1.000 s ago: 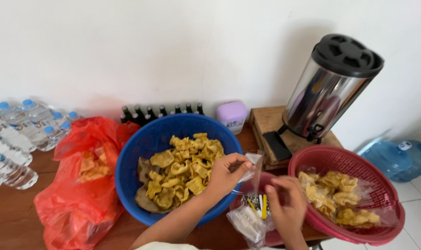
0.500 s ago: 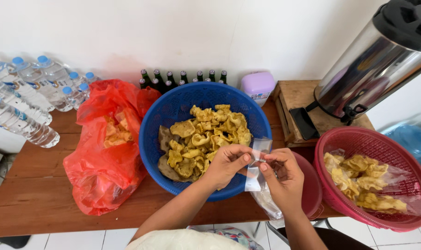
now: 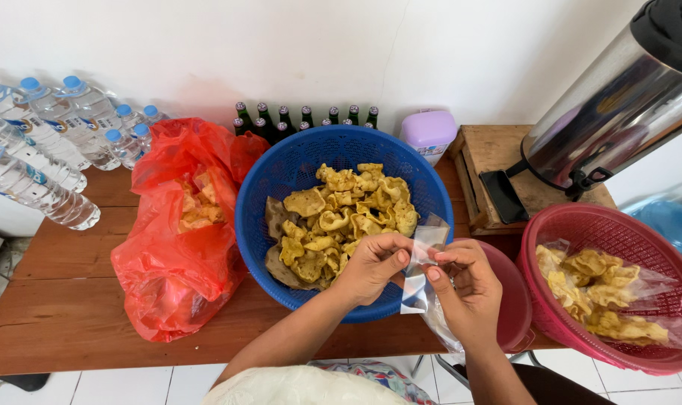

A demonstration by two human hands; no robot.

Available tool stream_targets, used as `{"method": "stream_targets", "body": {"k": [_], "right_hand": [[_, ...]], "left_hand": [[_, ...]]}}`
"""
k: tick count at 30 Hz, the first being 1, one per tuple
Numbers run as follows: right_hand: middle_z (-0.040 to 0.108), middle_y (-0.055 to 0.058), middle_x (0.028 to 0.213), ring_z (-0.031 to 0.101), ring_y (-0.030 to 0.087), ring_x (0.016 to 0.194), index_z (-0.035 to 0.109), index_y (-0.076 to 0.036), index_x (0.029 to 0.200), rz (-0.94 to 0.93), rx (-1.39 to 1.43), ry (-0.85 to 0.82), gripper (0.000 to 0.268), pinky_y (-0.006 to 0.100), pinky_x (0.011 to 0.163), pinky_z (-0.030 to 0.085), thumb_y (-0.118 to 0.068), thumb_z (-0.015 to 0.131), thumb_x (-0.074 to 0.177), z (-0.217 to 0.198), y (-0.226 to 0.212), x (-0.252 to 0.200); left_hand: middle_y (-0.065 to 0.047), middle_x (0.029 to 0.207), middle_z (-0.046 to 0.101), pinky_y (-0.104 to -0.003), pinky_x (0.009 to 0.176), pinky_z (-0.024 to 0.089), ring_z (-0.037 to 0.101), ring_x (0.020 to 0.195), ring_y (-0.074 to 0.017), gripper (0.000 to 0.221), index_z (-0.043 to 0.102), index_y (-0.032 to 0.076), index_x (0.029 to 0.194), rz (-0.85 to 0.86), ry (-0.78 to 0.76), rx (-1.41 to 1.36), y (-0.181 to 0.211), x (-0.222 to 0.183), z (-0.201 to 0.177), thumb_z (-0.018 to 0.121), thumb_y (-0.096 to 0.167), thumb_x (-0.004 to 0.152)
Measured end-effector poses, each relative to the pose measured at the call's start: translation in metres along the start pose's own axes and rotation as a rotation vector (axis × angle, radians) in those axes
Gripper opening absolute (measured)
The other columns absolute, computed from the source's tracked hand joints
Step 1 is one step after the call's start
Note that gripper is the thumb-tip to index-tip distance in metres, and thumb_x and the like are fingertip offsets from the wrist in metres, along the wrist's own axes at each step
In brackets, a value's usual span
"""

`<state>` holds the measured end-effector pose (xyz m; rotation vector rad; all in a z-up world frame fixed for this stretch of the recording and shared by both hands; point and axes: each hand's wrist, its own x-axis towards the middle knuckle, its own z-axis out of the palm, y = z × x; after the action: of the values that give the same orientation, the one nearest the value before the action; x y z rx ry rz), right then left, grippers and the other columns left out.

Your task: The person repeatedly picks fried snack pieces from a blue basket and places them into small clear plastic bags. They arrange the snacks inside each bag, then set the filled bags into a pink basket. The process continues throughout the clip.

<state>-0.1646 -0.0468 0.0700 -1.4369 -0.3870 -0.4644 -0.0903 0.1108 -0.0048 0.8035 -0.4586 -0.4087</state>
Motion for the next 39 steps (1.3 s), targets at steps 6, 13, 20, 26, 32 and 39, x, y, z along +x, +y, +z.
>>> {"method": "stream_targets", "body": {"k": [6, 13, 20, 26, 32, 39], "right_hand": [[0.056, 0.009, 0.117, 0.062, 0.016, 0.112, 0.062, 0.001, 0.113, -0.017, -0.012, -0.013, 0.020, 0.030, 0.097, 0.055, 0.007, 0.068, 0.095, 0.002, 0.001, 0.001], [0.058, 0.008, 0.115, 0.064, 0.016, 0.111, 0.062, 0.000, 0.113, -0.001, -0.108, -0.017, 0.019, 0.029, 0.094, 0.054, 0.002, 0.068, 0.095, 0.007, -0.003, 0.010], [0.070, 0.010, 0.108, 0.070, 0.016, 0.090, 0.067, 0.001, 0.101, 0.062, -0.468, -0.169, 0.017, 0.029, 0.080, 0.058, -0.011, 0.073, 0.091, 0.010, 0.005, 0.023], [0.072, 0.010, 0.091, 0.072, 0.018, 0.073, 0.064, 0.002, 0.083, 0.160, -0.688, -0.168, 0.010, 0.030, 0.065, 0.056, -0.005, 0.070, 0.087, 0.012, 0.028, 0.014], [0.066, 0.011, 0.084, 0.069, 0.028, 0.072, 0.061, -0.002, 0.088, 0.120, -0.802, -0.312, 0.011, 0.037, 0.063, 0.054, -0.003, 0.070, 0.083, 0.016, 0.051, -0.003], [0.059, 0.007, 0.095, 0.065, 0.028, 0.089, 0.071, -0.013, 0.098, -0.139, -1.005, -0.817, 0.022, 0.041, 0.071, 0.053, -0.003, 0.065, 0.080, 0.021, 0.061, -0.010]], "left_hand": [[0.000, 0.096, 0.072, -0.021, 0.061, 0.052, 0.063, 0.080, -0.0047, 0.025, 0.071, 0.007, 0.108, 0.014, 0.033, 0.039, -0.002, 0.000, 0.001, 0.072, 0.030, 0.098], [-0.003, 0.101, 0.072, -0.025, 0.068, 0.058, 0.067, 0.084, -0.0082, 0.013, 0.069, 0.004, 0.102, 0.112, 0.043, 0.223, 0.028, -0.004, 0.023, 0.068, 0.017, 0.101], [-0.014, 0.109, 0.075, -0.030, 0.075, 0.063, 0.077, 0.092, -0.0246, 0.007, 0.065, 0.000, 0.093, 0.509, 0.164, 0.985, 0.053, -0.012, 0.038, 0.071, 0.005, 0.094], [-0.013, 0.089, 0.068, -0.038, 0.067, 0.057, 0.071, 0.076, -0.0307, 0.013, 0.062, 0.002, 0.092, 0.264, 0.279, 1.180, 0.041, -0.033, 0.009, 0.074, 0.008, 0.091], [-0.013, 0.099, 0.061, -0.043, 0.078, 0.054, 0.067, 0.093, -0.0340, 0.010, 0.067, 0.006, 0.096, 0.323, 0.040, 1.438, 0.032, -0.066, -0.023, 0.067, 0.005, 0.086], [-0.015, 0.105, 0.064, -0.045, 0.078, 0.054, 0.067, 0.096, -0.0359, 0.015, 0.074, 0.008, 0.087, 0.172, -0.231, 1.626, 0.031, -0.088, -0.046, 0.065, 0.004, 0.075]]}}
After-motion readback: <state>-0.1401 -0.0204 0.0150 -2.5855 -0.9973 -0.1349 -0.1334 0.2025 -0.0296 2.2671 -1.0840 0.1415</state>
